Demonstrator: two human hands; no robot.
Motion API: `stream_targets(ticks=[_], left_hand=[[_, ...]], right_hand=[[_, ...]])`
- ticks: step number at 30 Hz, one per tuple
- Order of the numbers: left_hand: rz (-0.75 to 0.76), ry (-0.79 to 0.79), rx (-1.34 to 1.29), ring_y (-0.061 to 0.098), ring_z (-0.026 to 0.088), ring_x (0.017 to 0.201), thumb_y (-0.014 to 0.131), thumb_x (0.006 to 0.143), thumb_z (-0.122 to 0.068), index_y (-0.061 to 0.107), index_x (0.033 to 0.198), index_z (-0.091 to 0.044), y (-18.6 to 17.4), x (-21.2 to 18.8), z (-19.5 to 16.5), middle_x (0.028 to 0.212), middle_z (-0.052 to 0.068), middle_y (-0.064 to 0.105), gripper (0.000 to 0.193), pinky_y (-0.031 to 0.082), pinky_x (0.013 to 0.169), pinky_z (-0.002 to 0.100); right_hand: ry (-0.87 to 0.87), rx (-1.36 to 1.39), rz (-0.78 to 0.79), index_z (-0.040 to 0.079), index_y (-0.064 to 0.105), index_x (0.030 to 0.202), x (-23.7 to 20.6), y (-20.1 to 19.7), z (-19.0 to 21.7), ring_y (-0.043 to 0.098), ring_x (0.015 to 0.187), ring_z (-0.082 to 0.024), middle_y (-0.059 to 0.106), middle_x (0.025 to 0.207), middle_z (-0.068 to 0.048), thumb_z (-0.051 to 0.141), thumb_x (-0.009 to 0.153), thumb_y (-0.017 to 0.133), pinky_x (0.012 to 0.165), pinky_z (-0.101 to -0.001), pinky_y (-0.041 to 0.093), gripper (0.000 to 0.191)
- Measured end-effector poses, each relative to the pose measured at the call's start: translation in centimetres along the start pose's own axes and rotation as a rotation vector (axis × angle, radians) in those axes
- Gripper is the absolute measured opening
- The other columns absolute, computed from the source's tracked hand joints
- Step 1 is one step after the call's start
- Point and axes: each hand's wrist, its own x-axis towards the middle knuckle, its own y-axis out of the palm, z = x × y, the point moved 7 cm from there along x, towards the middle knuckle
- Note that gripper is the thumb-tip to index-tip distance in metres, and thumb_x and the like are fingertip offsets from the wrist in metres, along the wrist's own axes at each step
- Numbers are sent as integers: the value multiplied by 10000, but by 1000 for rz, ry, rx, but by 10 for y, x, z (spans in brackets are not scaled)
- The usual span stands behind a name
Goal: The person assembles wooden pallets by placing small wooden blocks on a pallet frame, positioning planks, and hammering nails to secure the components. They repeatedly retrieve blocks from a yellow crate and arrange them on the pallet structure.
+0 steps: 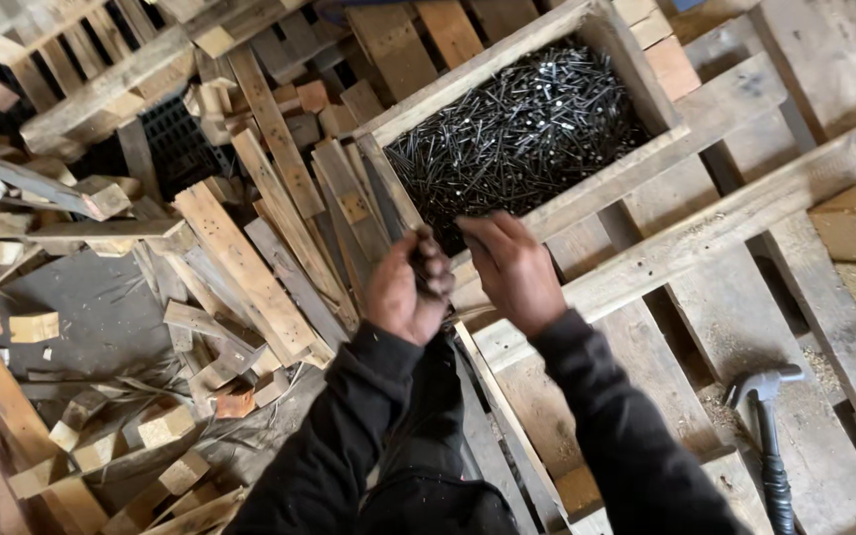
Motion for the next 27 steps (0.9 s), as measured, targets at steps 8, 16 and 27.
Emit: stream_targets(ticks=[8,16,27], left_hand=[[-209,104,52,542,137,660,491,1072,-293,597,974,-90,-17,42,-38,777,2,571,249,448,555,292],[-150,165,87,563,131,683,586,1035,-270,629,1009,-87,-7,32,-42,802,-3,595,190,467,581,283],[-7,232,502,566,109,614,509,1079,-324,627,1001,-65,41,93,-75,780,14,631,295,459,502,264]], right_hand=[[-165,-667,342,181,679,1160,97,109,-56,610,993,-309,596,1088,-91,179,751,751,759,-449,517,415],[-102,-667,651,178,667,1102,84,111,-80,640,938,-299,554,1128,-95,132,806,723,647,-403,566,304],[-4,-46,216,13,633,1023,70,33,-119,702,772,-180,699,956,-102,47,1004,649,669,-312,610,42]])
